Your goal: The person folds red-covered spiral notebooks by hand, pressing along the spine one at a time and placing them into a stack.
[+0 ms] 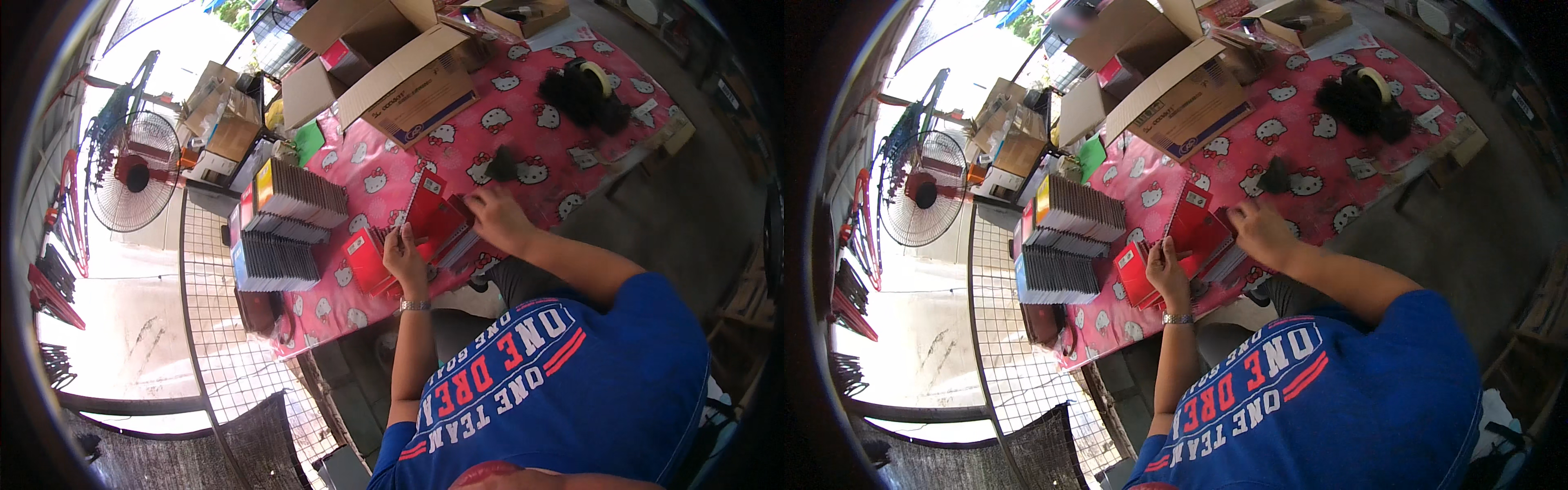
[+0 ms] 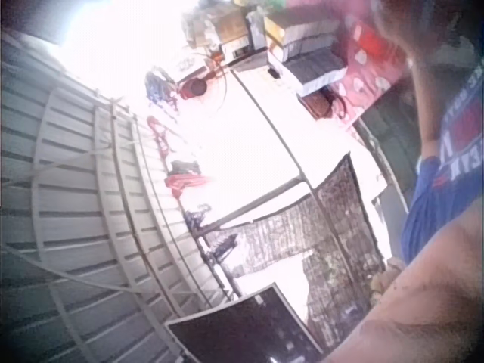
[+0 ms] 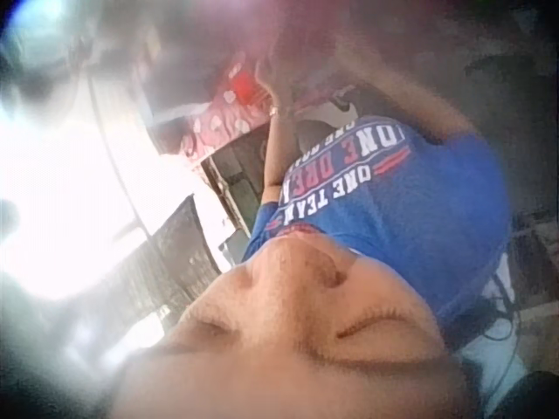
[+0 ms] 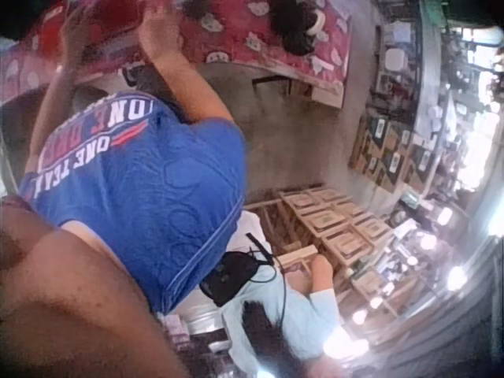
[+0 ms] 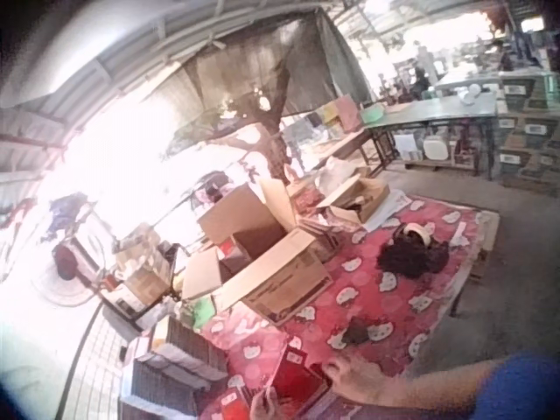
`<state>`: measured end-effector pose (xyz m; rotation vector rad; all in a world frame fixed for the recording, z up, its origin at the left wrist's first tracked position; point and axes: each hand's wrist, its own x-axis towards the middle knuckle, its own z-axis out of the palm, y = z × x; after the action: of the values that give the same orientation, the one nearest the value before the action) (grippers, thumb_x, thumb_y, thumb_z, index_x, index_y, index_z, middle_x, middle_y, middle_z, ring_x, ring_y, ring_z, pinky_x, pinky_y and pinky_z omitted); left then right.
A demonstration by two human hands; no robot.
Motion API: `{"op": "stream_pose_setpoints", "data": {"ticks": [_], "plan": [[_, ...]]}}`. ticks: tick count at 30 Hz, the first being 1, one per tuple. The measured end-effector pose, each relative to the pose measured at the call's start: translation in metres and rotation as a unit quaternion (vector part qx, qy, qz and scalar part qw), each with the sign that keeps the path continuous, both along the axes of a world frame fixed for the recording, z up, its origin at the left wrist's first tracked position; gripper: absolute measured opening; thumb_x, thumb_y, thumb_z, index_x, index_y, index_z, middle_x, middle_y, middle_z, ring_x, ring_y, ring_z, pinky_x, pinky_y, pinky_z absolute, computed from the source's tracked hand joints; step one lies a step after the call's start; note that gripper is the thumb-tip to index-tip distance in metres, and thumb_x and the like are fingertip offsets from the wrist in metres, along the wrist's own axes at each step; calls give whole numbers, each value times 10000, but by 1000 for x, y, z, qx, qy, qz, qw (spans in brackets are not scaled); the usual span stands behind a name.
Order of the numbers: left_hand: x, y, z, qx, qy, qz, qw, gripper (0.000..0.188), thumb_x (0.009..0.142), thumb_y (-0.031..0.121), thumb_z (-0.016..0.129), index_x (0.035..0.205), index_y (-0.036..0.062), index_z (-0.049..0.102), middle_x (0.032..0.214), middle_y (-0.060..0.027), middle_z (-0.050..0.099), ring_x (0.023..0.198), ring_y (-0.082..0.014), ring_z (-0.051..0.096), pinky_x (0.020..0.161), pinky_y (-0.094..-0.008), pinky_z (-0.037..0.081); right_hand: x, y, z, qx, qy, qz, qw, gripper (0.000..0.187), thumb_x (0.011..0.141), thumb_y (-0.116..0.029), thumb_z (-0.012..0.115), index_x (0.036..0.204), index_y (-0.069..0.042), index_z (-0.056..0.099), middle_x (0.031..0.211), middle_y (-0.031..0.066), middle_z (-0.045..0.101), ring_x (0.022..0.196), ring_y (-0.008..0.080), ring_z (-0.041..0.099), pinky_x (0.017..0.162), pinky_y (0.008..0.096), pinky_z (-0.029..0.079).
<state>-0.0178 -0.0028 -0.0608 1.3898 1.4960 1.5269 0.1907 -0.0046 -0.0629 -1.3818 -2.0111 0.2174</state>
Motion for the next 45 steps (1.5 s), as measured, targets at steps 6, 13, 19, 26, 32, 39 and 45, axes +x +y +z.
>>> {"op": "stream_pose_setpoints", "data": {"ticks": [6, 13, 19, 26, 32, 39, 45], "plan": [[-3, -3, -20, -21, -31, -27, 999, 160, 960, 117, 612, 995, -39, 618, 859, -43, 625, 712, -128, 653, 670, -257, 531, -12, -3, 35, 78, 119, 134, 981, 448, 734, -169, 710, 1149, -20, 630, 1135, 135, 608, 1060, 309, 572, 959, 434, 436], [0, -3, -29, 81, 50, 21, 995, 175, 843, -68, 564, 998, -63, 645, 860, -73, 622, 769, -142, 591, 709, -257, 480, -27, -2, 28, 46, 76, 237, 967, 437, 751, -172, 720, 1151, -11, 652, 1171, 145, 625, 1113, 280, 570, 974, 389, 452], [-2, -12, -5, 114, 155, 54, 980, 217, 823, -76, 582, 1016, -29, 667, 958, -140, 666, 874, -227, 649, 752, -321, 517, -28, -5, 34, -438, 442, 255, 740, 394, 830, -145, 681, 1200, -14, 637, 1156, 135, 631, 1039, 150, 592, 903, 303, 481], [-69, 11, 109, 161, 457, 35, 874, 169, 832, 80, 556, 927, 47, 691, 895, -105, 663, 853, -240, 604, 738, -360, 446, 67, 14, -53, -129, 153, 20, 979, 521, 735, -150, 729, 1224, -41, 589, 1125, 172, 607, 1026, 321, 605, 936, 389, 479], [-120, 45, 61, -98, 557, 63, 823, 218, 832, 151, 551, 1009, 130, 676, 974, -81, 672, 1009, -263, 581, 878, -424, 415, 97, 38, -82, -133, -14, -24, 991, 336, 751, -198, 679, 1054, -57, 641, 1065, 204, 564, 998, 381, 584, 897, 480, 472], [-65, 34, 39, 70, 528, 44, 845, 343, 769, 94, 672, 1110, 92, 627, 1162, -134, 594, 1104, -342, 546, 947, -442, 434, 242, 157, -87, 176, -190, -426, 867, 161, 868, -179, 558, 972, -67, 610, 1079, 99, 562, 1059, 292, 552, 868, 430, 477], [16, -12, 6, 93, 562, -197, 798, 286, 763, 108, 652, 1043, 59, 617, 1119, -117, 606, 1072, -320, 566, 894, -429, 473, 253, 168, -80, 42, -346, -352, 869, 170, 878, -164, 521, 1016, -105, 601, 1020, 54, 572, 991, 228, 572, 826, 384, 489]]}}
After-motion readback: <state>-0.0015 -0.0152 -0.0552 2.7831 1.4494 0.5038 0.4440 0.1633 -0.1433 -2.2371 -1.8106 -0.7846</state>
